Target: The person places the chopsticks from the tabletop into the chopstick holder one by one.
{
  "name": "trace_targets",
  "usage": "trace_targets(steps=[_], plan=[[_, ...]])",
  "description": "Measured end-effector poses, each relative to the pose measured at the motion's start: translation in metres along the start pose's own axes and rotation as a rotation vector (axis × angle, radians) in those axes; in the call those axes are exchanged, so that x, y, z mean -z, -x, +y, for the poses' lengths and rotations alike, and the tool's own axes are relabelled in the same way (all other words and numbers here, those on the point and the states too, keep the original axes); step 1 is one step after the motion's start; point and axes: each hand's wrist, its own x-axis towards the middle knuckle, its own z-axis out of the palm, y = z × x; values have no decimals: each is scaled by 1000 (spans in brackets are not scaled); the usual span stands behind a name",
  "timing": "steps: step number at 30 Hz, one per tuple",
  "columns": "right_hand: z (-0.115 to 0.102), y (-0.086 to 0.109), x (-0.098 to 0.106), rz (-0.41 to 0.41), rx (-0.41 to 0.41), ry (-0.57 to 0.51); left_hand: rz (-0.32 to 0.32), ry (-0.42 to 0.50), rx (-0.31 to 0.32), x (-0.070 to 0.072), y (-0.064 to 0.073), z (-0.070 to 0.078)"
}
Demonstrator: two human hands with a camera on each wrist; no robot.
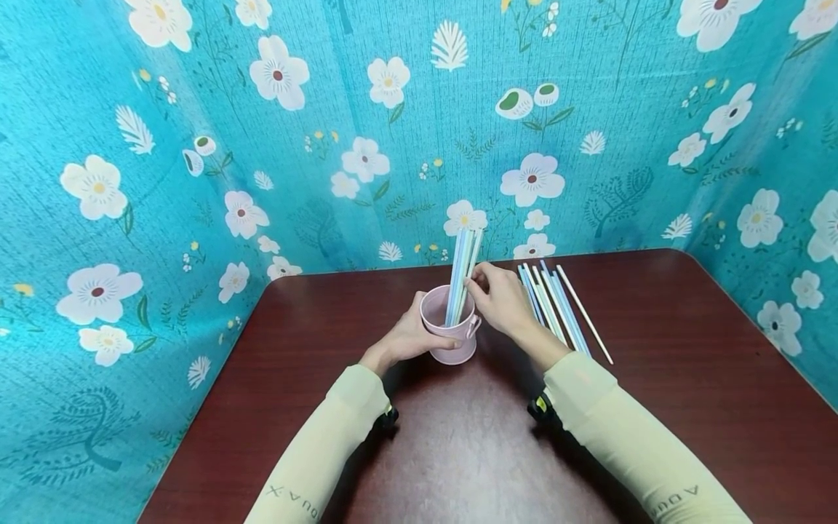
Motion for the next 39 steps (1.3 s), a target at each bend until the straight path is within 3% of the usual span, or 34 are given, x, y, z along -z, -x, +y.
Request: trace_targets(steps=[19,27,33,39], plan=[[2,4,2,-119,-34,0,5,-13,-3,0,0,0],[8,2,15,-149,-98,-90,12,1,-5,0,0,0],[25,-4,38,-81,-109,-9,20,18,-5,1,-2,0],[48,-5,51,-127,-184,99,13,16,-13,0,-1,-1]])
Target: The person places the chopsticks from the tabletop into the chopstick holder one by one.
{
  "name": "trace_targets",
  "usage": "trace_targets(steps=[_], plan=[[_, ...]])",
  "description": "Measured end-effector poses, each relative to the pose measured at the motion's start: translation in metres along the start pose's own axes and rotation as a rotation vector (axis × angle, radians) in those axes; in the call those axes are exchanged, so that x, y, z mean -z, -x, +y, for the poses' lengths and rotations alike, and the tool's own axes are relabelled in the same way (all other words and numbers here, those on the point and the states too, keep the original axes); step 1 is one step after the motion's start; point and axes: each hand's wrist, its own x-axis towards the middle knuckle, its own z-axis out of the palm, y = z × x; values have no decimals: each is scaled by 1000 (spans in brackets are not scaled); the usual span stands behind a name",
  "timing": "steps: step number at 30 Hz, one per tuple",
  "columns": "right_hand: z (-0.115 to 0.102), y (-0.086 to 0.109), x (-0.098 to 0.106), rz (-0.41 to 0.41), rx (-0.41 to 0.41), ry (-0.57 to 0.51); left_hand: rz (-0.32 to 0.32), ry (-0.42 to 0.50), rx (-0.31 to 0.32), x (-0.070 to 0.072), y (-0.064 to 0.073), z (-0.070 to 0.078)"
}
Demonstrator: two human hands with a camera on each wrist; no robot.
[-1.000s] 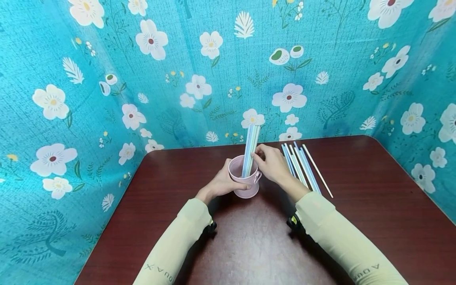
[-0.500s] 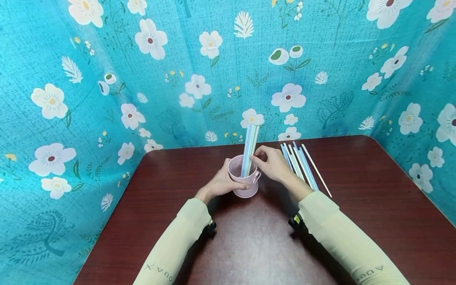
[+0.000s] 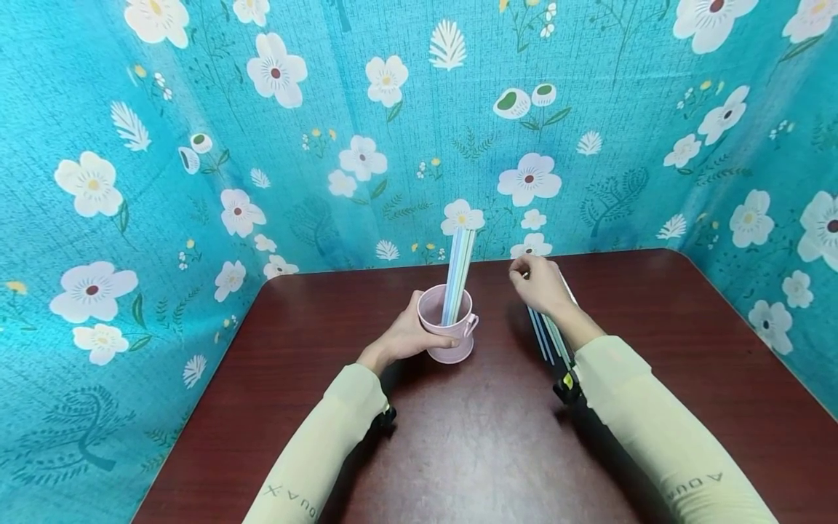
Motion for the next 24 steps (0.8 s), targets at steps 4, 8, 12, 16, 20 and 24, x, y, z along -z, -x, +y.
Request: trace_targets(steps=[4,8,12,16,20,24], plan=[[15,-3,-2,-64,-47,47,1,8,-2,0,1,1],[29,-4,-7,-122,-75,100,-5,8,14,-1,2,0],[42,-4,-12,-169,-106,126,-15,8,19,-1,2,-1],[52,-3,-16,-202,-135,147,-15,15,10,-1,2,-1],[56,-3,-19,-212,-132,185,-11,13,6,-1,2,0],[53,-5,-22,-222,-111,234,-8,10,5,-1,2,0]])
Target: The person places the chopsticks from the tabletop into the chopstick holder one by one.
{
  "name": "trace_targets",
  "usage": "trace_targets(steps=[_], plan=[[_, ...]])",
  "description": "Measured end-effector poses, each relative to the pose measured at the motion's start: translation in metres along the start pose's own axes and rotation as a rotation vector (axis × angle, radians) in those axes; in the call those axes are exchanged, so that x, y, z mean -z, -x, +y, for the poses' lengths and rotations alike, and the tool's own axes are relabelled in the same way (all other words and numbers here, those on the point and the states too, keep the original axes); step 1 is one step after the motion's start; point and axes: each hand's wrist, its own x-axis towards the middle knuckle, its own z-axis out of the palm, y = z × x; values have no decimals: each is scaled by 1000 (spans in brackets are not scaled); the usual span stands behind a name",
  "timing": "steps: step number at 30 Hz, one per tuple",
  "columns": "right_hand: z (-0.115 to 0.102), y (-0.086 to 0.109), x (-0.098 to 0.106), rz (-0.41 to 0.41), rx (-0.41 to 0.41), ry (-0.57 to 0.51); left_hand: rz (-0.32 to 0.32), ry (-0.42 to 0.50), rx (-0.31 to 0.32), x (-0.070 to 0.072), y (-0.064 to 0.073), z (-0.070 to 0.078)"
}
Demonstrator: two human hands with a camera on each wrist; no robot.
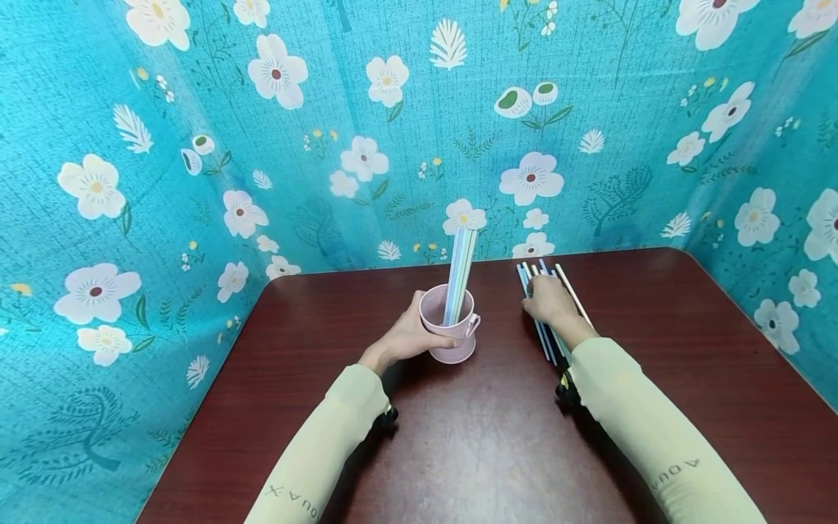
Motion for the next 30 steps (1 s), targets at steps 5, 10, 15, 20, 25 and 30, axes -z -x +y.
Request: trace_targets(steps=[5,10,15,20,25,30], plan=[[-5,-2,-2,-20,-34,46,-6,-1,3,0,-1,0],[-8,-2,-2,-34,-77,63,-8,-6,7,0,-1,-1],[-9,-4,-5,-26,-77,84,-3,-8,6,1,-1,0],[-10,-7,-8,-24,-64,115,-13,-1,0,0,0,0],[-16,-9,-7,-20,-44,146,-16,5,1,-1,-1,-1],[-23,-8,-6,-38,-75,151,-9,10,-3,-1,-1,-1]])
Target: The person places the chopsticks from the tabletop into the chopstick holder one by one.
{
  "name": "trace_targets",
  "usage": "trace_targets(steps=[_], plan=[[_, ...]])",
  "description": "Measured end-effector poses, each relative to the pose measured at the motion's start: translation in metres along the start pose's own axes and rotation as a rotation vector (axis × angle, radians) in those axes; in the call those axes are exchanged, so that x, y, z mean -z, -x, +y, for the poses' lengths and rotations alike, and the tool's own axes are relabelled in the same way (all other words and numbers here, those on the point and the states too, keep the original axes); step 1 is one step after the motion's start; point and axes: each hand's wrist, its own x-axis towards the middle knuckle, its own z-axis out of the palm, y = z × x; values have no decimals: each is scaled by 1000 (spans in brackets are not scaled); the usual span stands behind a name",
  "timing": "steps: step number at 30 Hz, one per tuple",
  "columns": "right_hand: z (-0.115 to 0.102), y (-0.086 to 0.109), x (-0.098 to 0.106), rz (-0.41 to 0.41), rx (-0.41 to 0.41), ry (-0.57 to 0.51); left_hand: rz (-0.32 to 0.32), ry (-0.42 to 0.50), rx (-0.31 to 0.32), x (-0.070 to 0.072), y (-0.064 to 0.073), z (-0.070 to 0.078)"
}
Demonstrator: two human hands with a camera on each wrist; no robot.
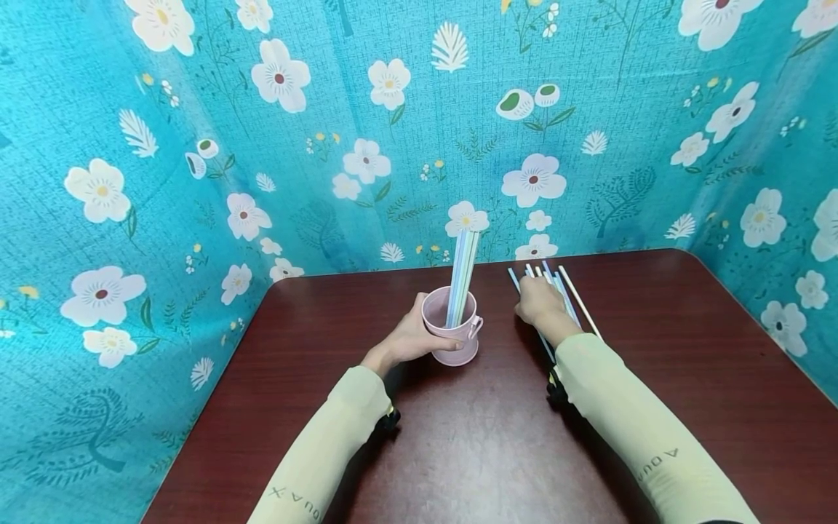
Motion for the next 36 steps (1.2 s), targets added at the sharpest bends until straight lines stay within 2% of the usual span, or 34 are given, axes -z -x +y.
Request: trace_targets(steps=[6,16,27,31,36], plan=[[-3,1,4,-43,-14,4,5,-8,-3,0,0,1],[-2,2,6,-115,-19,-51,9,-5,10,0,2,1],[-6,9,8,-140,4,-65,14,-21,6,0,3,3],[-6,11,6,-130,-8,-119,16,-31,11,0,3,2],[-5,12,9,-85,13,-270,17,-22,11,0,1,1]])
